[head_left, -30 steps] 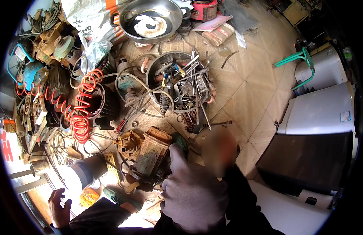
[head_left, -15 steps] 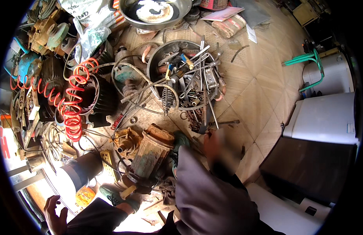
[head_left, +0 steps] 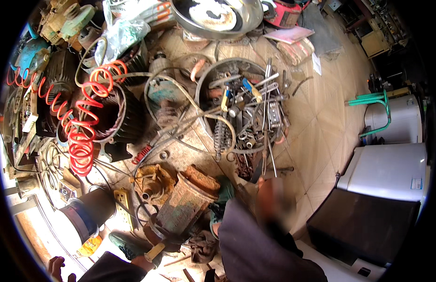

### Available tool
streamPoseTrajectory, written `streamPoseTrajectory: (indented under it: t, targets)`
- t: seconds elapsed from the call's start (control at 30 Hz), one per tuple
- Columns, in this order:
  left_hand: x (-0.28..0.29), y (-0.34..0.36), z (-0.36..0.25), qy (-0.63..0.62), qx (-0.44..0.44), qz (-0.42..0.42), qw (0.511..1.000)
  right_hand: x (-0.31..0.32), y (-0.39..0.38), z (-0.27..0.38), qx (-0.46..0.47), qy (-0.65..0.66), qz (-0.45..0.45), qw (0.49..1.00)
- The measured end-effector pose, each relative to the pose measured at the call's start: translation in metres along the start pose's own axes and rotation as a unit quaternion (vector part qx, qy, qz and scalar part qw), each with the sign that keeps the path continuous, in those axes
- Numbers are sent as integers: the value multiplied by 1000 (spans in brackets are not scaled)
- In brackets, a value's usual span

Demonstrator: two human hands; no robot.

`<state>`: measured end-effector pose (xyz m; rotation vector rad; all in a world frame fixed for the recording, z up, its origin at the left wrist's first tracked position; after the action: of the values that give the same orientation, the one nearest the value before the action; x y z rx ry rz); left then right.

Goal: The person sits on the floor in a cluttered workshop, sorting through a pile of metal parts and tools. They pick up a small metal piece and use a file to smooth its edges, then place it into a container. The person continues to handle various metal components and tools throughout the video.

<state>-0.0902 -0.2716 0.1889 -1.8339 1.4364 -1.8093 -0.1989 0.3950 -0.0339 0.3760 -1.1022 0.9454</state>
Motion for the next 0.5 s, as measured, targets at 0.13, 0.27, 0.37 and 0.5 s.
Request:
streamPoseTrajectory:
  t: [0.13,0.27,0.37,0.5]
  targets:
    - [-3,10,2,-5,-6,3,1000,4,-7,35,66,-3,61,996]
    - [-3,10,3,-4,-2,-8,1000,-74,11,9,-134,506,188,831]
    - [-4,15,2,-5,-6,-10,1000,-105,25,6,-135,620,192,749]
    - [-4,20,6,-12,-15,-15,1000,-124,38,14,-162,684,202,682]
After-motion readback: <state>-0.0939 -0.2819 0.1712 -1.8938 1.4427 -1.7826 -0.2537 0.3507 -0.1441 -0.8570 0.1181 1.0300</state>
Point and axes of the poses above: each hand's wrist, its own y-axis towards the middle knuckle, its own x-axis out of the back of the hand, z = x × y, the point moved 8 cm from there along y, towards the middle knuckle, and after that the axes turned 4 degrees about x, right-handed, at the moved point
